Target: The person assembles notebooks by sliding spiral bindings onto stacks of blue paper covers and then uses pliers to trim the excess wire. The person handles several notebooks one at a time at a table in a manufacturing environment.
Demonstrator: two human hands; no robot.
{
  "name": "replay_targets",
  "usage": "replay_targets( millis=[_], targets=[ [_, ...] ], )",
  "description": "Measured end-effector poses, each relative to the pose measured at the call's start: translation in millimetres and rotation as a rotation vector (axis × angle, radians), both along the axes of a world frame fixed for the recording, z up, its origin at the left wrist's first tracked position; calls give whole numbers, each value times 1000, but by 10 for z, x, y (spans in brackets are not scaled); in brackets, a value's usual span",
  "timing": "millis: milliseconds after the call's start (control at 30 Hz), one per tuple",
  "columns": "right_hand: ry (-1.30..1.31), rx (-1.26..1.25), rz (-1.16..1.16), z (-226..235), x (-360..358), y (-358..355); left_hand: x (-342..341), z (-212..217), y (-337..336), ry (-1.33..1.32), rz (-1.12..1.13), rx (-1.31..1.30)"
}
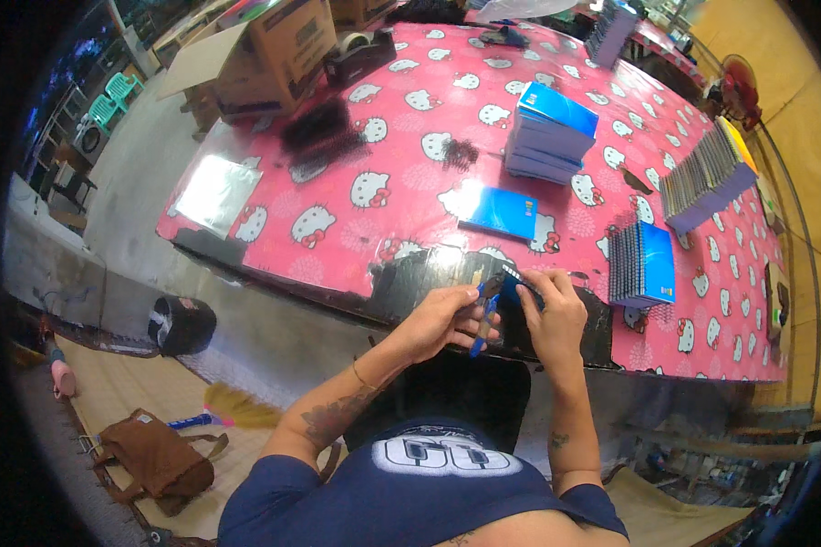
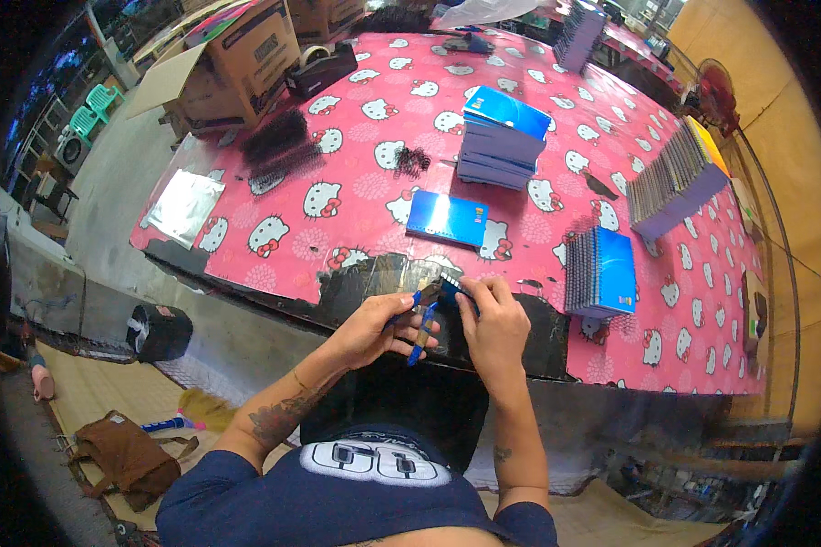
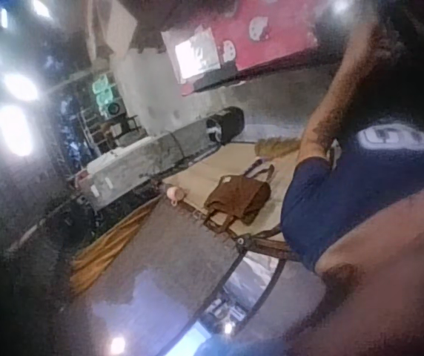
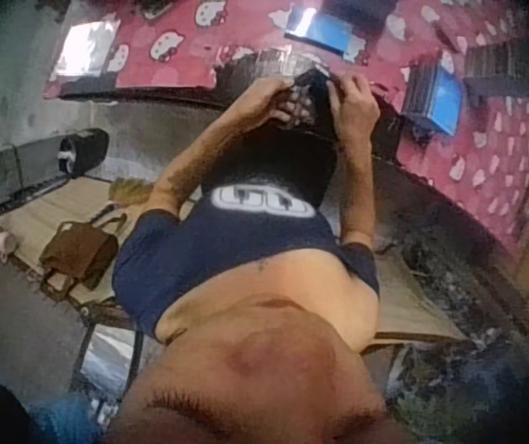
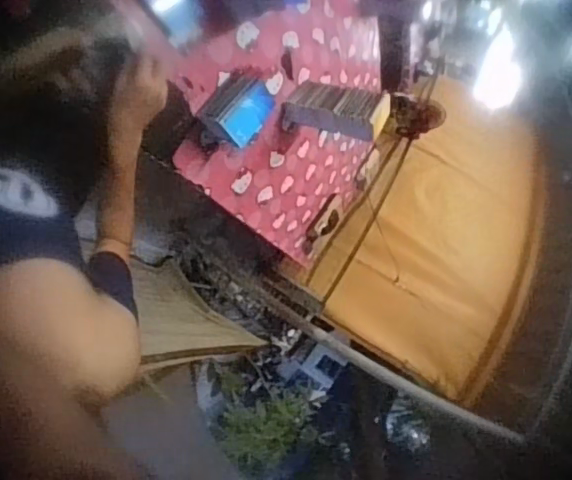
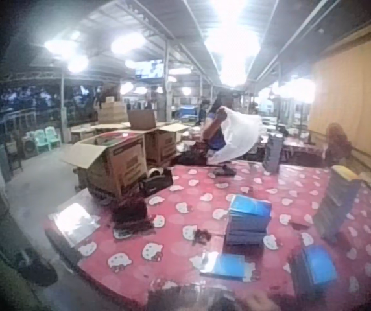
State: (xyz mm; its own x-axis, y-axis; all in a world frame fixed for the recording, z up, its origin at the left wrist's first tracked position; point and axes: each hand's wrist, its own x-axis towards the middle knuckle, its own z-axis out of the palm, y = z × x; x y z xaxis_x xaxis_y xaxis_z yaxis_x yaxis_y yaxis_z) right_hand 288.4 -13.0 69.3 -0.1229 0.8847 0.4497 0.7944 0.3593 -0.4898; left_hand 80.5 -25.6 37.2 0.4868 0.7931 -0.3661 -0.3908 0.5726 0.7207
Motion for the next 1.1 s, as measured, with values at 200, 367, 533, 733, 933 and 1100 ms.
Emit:
replay_targets(
  millis=[200,367,533,733,933,1100],
  targets=[
    [-27,60,22,-68,18,28,-55,111,63,420,-34,246],
    [-107,68,34,-102,96,36,-55,354,89,1280,19,1176],
    [-238,22,23,0,263,-93,-955,262,490,1370,-25,971],
    [93,-93,23,246,424,-132,-210,473,674,1043,160,1295],
    [461,102,-361,800,1578,303,666,894,760,783,237,1312],
    [0,-71,-623,262,2208,605,299,832,569,810,128,1282]
  ],
)
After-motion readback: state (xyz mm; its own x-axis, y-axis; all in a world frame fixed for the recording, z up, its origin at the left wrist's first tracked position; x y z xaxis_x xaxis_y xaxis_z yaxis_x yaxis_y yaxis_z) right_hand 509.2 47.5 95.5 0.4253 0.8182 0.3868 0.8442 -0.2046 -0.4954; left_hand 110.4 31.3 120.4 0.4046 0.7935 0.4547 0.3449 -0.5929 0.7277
